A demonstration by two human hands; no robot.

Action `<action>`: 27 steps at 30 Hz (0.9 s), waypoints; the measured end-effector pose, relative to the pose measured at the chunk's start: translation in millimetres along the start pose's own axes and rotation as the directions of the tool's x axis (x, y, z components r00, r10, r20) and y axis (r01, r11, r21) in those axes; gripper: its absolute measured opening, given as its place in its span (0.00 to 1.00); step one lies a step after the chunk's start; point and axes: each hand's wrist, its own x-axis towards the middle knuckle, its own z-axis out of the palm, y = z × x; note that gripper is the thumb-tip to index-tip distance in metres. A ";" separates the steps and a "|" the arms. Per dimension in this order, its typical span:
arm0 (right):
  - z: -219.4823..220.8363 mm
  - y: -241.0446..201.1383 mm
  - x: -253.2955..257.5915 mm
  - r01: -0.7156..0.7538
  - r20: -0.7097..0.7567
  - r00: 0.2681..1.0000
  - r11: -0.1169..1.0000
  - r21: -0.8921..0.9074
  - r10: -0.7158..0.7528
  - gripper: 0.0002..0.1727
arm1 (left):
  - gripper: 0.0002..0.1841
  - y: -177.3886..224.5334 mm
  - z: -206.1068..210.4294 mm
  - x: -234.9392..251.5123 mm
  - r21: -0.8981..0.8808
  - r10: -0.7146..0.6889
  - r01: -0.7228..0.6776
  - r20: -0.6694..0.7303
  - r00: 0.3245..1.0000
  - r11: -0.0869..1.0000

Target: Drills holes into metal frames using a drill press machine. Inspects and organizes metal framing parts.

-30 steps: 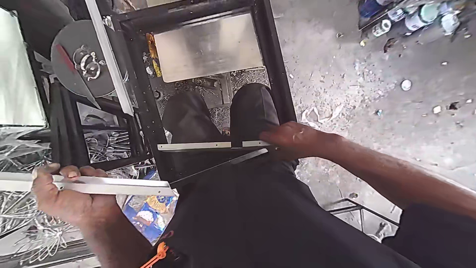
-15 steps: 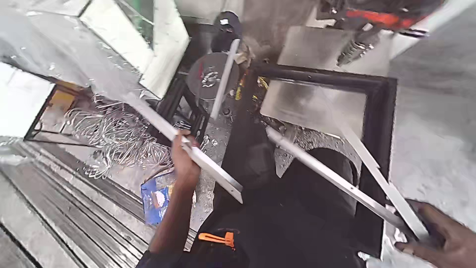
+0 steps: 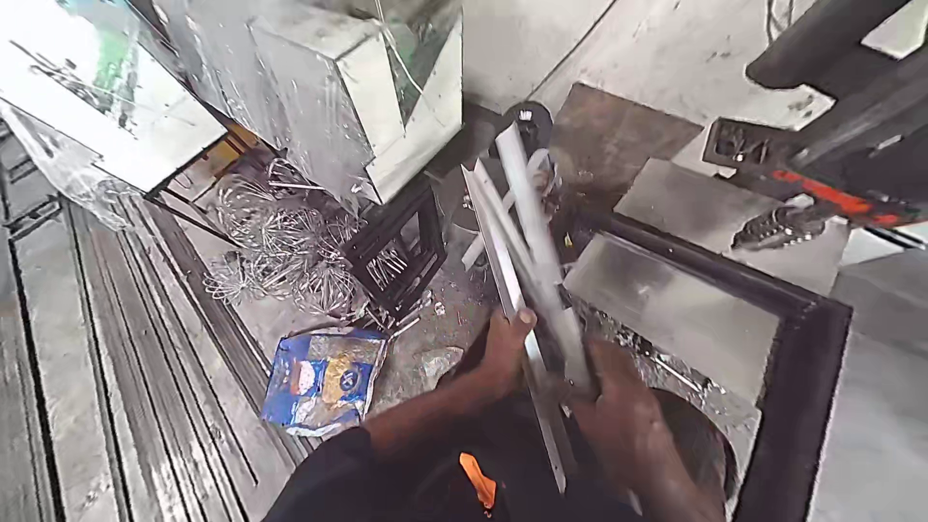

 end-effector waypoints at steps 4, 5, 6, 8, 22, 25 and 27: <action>26.2 -8.0 -3.0 0.083 0.191 0.978 0.996 0.022 -0.086 0.46 | 0.25 -0.9 -5.3 19.3 -0.319 0.154 -0.137 0.028 0.988 0.938; 24.9 -8.6 -4.0 0.019 0.266 0.963 0.998 0.062 -0.035 0.48 | 0.15 1.4 -6.1 20.7 -0.354 0.133 -0.128 -0.009 0.991 0.927; 22.9 -6.9 -2.9 -0.071 0.331 0.943 0.990 0.120 0.027 0.52 | 0.08 4.6 -6.6 21.4 -0.358 0.095 -0.109 -0.055 0.994 0.927; 18.3 2.4 4.2 -0.279 0.477 0.869 0.927 0.252 0.133 0.52 | 0.08 5.4 -10.8 21.5 -0.334 0.050 -0.076 -0.086 0.995 0.940; 29.8 3.4 19.3 -0.500 0.623 0.782 0.585 0.638 -0.009 0.14 | 0.43 16.4 -52.1 16.0 0.025 0.302 -0.345 0.427 0.853 0.938; 38.5 0.7 22.9 -0.526 0.634 0.769 0.487 0.698 -0.078 0.10 | 0.21 21.5 -55.7 3.5 0.077 0.240 -0.291 0.393 0.888 0.953; 46.7 -2.9 25.9 -0.541 0.647 0.753 0.445 0.713 -0.120 0.11 | 0.09 20.7 -55.3 2.6 0.043 0.218 -0.242 0.305 0.927 0.969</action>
